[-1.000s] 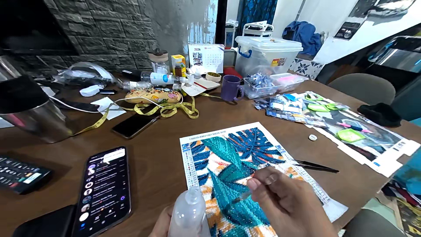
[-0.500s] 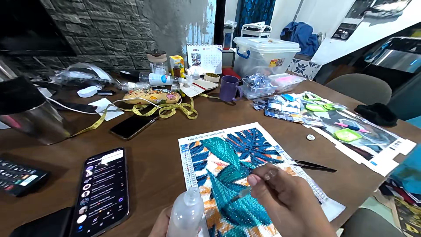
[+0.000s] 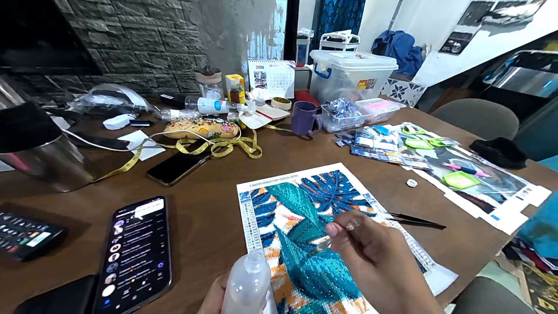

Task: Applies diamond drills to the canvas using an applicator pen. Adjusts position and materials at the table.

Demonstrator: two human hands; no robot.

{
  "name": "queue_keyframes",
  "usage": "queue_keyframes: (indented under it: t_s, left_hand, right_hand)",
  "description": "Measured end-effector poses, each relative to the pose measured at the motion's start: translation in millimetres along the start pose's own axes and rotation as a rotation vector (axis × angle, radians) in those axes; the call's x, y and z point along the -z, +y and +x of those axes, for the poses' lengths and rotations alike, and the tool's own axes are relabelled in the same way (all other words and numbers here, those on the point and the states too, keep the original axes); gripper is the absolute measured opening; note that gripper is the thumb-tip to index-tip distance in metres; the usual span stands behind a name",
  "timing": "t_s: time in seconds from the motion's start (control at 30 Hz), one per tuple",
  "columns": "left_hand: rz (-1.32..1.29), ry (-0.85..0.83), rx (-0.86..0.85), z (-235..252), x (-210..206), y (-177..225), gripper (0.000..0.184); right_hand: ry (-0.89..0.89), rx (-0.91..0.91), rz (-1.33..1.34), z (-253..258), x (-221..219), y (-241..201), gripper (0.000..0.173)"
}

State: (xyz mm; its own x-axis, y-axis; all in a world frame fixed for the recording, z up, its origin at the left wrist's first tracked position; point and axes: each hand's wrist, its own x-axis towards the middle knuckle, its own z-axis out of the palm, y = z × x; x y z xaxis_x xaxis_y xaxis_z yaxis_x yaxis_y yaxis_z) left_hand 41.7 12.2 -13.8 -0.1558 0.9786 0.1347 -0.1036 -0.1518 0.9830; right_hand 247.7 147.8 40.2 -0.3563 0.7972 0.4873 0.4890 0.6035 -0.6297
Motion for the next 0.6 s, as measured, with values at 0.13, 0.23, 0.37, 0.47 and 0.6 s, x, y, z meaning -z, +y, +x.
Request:
queue_keyframes:
  t_s: [0.13, 0.23, 0.37, 0.47, 0.6]
  left_hand:
    - [0.000, 0.004, -0.001, 0, 0, 0, 0.048]
    - [0.001, 0.008, 0.001, -1, 0, -1, 0.047]
    - [0.001, 0.006, 0.010, -1, 0, -1, 0.048]
    - [0.015, 0.009, 0.008, -1, 1, -1, 0.049]
    - [0.012, 0.013, 0.003, 0, 0, -1, 0.049]
  right_hand:
    - [-0.015, -0.056, -0.060, 2, 5, 7, 0.026]
    - [0.048, -0.046, -0.180, 5, 9, 11, 0.025]
    - [0.058, -0.034, -0.107, 6, 5, 4, 0.025]
    - [0.010, -0.030, -0.001, 5, -2, 0, 0.024]
    - [0.000, -0.080, -0.075, 6, 1, 7, 0.025]
